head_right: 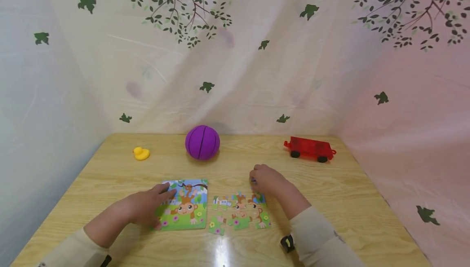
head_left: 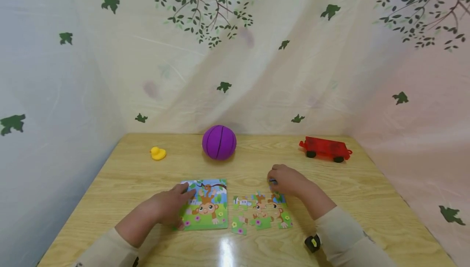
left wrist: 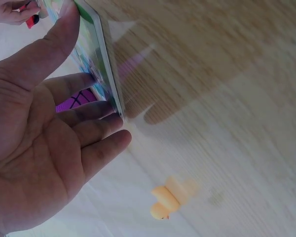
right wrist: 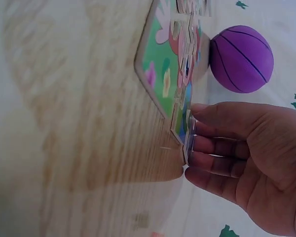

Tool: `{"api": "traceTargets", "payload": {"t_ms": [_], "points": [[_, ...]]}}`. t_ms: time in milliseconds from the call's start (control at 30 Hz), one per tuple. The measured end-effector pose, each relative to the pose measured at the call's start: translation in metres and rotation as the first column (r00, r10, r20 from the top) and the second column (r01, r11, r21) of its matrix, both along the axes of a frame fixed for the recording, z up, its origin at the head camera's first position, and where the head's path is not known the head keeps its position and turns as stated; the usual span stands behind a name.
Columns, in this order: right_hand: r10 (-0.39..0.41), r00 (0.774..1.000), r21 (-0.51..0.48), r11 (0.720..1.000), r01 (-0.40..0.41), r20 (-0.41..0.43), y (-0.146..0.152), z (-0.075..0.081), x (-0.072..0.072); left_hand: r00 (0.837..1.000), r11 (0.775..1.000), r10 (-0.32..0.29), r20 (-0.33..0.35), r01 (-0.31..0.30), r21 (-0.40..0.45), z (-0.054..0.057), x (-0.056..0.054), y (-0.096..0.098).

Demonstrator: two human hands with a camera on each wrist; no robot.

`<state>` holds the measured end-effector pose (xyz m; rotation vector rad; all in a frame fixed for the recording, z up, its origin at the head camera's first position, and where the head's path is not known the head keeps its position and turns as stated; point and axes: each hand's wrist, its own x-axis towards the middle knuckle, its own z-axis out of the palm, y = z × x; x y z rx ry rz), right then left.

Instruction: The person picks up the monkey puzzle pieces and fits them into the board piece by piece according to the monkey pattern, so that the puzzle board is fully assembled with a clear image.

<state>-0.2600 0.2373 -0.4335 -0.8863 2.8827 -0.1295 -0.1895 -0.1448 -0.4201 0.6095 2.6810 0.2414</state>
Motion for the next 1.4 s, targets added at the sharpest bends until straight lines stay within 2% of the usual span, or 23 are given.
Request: {"api": "traceTargets", "payload": {"t_ms": [467, 600, 733, 867, 1067, 1200, 1400], "points": [[0.033, 0.995, 0.034, 0.999, -0.029, -0.096, 0.003, -0.007, -0.002, 1.0, 1.0, 0.011, 0.013, -0.011, -0.014, -0.003, -0.002, 0.001], [0.038, 0.991, 0.025, 0.999, -0.036, -0.126, 0.001, -0.005, -0.002, 1.0, 1.0, 0.01, 0.014, -0.009, -0.008, -0.003, -0.002, 0.0], [0.088, 0.981, -0.005, 0.996, -0.09, -0.171, -0.008, 0.001, -0.002, 1.0, 1.0, 0.012, 0.016, -0.012, -0.01, -0.003, -0.002, 0.0], [0.135, 0.972, -0.005, 0.99, -0.139, -0.19, -0.028, 0.009, -0.002, 1.0, 1.0, 0.005, 0.011, -0.005, -0.015, -0.003, -0.002, 0.0], [0.201, 0.963, 0.049, 0.98, -0.195, -0.181, -0.071, 0.014, -0.003, 1.0, 1.0, -0.004, 0.001, 0.004, -0.005, -0.003, -0.002, -0.001], [0.264, 0.95, 0.103, 0.963, -0.25, -0.166, -0.099, 0.013, -0.003, 1.0, 1.0, -0.004, 0.001, 0.004, 0.0, -0.003, -0.002, -0.001], [0.309, 0.938, 0.152, 0.946, -0.286, -0.155, -0.129, 0.008, -0.007, 1.0, 1.0, -0.012, -0.011, 0.012, 0.007, -0.004, -0.002, -0.002]]}}
